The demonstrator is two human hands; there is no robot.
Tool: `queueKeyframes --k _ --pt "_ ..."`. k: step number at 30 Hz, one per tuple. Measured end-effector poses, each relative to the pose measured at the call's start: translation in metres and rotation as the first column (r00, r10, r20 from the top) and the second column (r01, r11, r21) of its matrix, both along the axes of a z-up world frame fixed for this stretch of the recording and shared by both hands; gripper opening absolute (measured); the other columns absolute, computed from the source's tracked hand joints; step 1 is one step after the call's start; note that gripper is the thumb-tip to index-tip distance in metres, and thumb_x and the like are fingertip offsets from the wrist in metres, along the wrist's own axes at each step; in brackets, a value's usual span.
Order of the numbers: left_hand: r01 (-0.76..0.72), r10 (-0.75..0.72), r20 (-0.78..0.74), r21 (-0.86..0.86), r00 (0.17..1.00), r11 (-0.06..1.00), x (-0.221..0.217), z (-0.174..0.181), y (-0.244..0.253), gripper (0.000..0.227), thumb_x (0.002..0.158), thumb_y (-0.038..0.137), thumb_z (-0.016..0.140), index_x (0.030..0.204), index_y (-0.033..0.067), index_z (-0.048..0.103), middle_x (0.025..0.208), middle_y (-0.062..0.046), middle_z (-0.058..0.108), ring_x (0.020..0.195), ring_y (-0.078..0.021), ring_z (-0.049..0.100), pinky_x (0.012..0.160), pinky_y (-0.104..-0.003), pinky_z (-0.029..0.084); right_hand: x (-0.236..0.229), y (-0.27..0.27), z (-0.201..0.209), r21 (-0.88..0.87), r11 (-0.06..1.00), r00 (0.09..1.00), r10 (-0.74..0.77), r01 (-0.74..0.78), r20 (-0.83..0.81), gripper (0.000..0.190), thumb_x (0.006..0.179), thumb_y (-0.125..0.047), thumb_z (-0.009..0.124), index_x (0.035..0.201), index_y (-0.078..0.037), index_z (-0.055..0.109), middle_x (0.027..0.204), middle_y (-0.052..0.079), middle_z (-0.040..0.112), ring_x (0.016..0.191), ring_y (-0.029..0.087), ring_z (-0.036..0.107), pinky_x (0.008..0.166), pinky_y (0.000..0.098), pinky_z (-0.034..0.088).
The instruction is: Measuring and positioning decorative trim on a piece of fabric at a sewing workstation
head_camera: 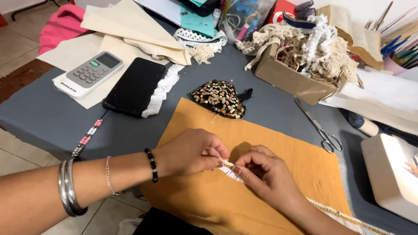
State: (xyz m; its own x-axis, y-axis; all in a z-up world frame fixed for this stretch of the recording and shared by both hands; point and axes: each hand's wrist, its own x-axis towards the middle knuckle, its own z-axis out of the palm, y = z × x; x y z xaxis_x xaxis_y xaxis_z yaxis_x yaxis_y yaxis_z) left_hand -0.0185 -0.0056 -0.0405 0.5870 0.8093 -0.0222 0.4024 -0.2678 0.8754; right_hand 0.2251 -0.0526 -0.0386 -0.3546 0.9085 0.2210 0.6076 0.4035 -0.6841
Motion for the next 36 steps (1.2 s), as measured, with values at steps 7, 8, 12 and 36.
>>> queueKeyframes --k 7,8,12,36 --pt "0.01 -0.006 -0.113 0.036 0.994 0.999 0.01 0.003 0.001 0.039 0.076 0.047 0.076 0.105 0.0212 0.08 0.096 0.003 0.084 0.093 -0.0075 0.08 0.082 -0.023 0.059 -0.004 -0.002 0.006 0.045 0.999 1.0 0.016 -0.015 -0.024 0.003 0.088 -0.018 0.077 0.088 -0.016 0.076 0.086 -0.001 0.067 0.076 0.009 0.064 0.059 0.0216 0.049" --pt "0.021 -0.009 -0.134 0.092 0.991 0.996 0.012 0.001 0.002 0.028 0.079 0.043 0.073 0.098 0.0239 0.081 0.086 0.007 0.082 0.083 -0.008 0.077 0.075 -0.026 0.055 -0.002 -0.001 0.012 0.026 0.998 0.998 0.06 -0.06 0.019 0.009 0.093 -0.022 0.07 0.095 -0.015 0.075 0.088 -0.001 0.068 0.079 0.011 0.065 0.067 0.0244 0.051" --pt "0.001 0.023 -0.186 0.128 0.982 0.992 0.016 0.005 0.003 0.013 0.082 0.032 0.074 0.089 0.0327 0.085 0.072 0.011 0.077 0.07 -0.0075 0.07 0.066 -0.027 0.049 0.022 0.007 0.025 -0.019 0.999 0.991 0.053 -0.051 0.126 0.028 0.099 -0.033 0.057 0.108 -0.014 0.075 0.099 0.001 0.074 0.092 0.014 0.07 0.082 0.0275 0.052" --pt "-0.187 0.185 -0.318 0.024 0.93 0.982 0.011 0.022 -0.007 0.023 0.082 0.033 0.08 0.096 0.0356 0.097 0.063 0.01 0.087 0.054 -0.0065 0.067 0.056 -0.024 0.049 0.18 -0.059 0.068 -0.348 0.875 0.914 -0.214 0.336 0.345 0.033 0.099 -0.035 0.052 0.114 -0.016 0.074 0.11 -0.004 0.08 0.098 0.008 0.077 0.084 0.0261 0.056"
